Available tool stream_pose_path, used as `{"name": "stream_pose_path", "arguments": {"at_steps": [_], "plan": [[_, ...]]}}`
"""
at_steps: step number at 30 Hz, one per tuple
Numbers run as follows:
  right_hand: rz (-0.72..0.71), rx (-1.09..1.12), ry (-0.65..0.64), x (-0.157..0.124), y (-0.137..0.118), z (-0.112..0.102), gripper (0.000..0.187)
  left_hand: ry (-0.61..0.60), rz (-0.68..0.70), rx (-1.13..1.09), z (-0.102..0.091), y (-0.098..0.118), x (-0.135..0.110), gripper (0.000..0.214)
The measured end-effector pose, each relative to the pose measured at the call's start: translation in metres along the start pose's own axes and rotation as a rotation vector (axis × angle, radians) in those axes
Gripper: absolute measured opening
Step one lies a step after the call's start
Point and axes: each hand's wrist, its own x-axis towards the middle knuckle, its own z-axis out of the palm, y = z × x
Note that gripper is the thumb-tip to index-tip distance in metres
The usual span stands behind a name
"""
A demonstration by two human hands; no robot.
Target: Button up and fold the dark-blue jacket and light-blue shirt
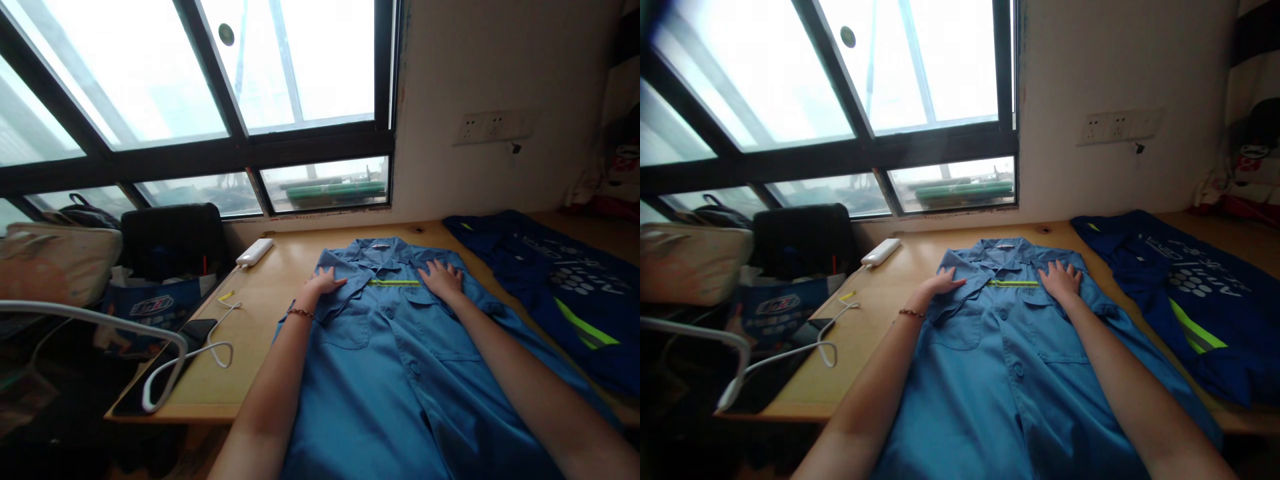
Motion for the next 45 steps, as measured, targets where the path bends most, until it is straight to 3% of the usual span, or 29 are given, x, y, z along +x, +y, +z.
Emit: {"name": "stream_pose_path", "arguments": {"at_steps": [3,6,14,28,32,35,37,41,45], "plan": [[0.014,-0.013,-0.031,0.001,0.000,0.000,0.061,0.010,-0.126,0.145,0.030,0.005,0.004,0.085],[0.033,-0.018,-0.046,0.004,-0.001,0.002,0.064,0.036,-0.137,0.253,0.039,0.000,0.010,0.087],[0.022,-0.038,-0.094,0.029,-0.007,0.004,0.070,0.094,-0.124,0.297,0.040,-0.005,0.033,0.090],[-0.040,0.010,-0.096,0.102,-0.019,0.018,0.069,0.029,-0.050,0.280,0.036,-0.003,0.092,0.084],[-0.036,0.009,-0.093,0.112,-0.021,0.020,0.071,0.171,0.008,0.286,0.029,0.005,0.090,0.068],[-0.042,0.011,-0.070,0.115,-0.023,0.022,0.069,0.318,0.251,0.326,0.019,0.016,0.070,0.047],[-0.049,0.020,-0.047,0.115,-0.023,0.023,0.066,0.293,0.447,0.351,0.012,0.026,0.044,0.041],[-0.056,0.050,0.083,0.107,-0.024,0.020,0.058,0.153,0.589,0.294,0.000,0.042,-0.044,0.044],[-0.223,0.094,0.367,0.090,-0.027,0.006,0.039,-0.170,0.713,0.253,-0.010,0.031,-0.138,0.059]]}}
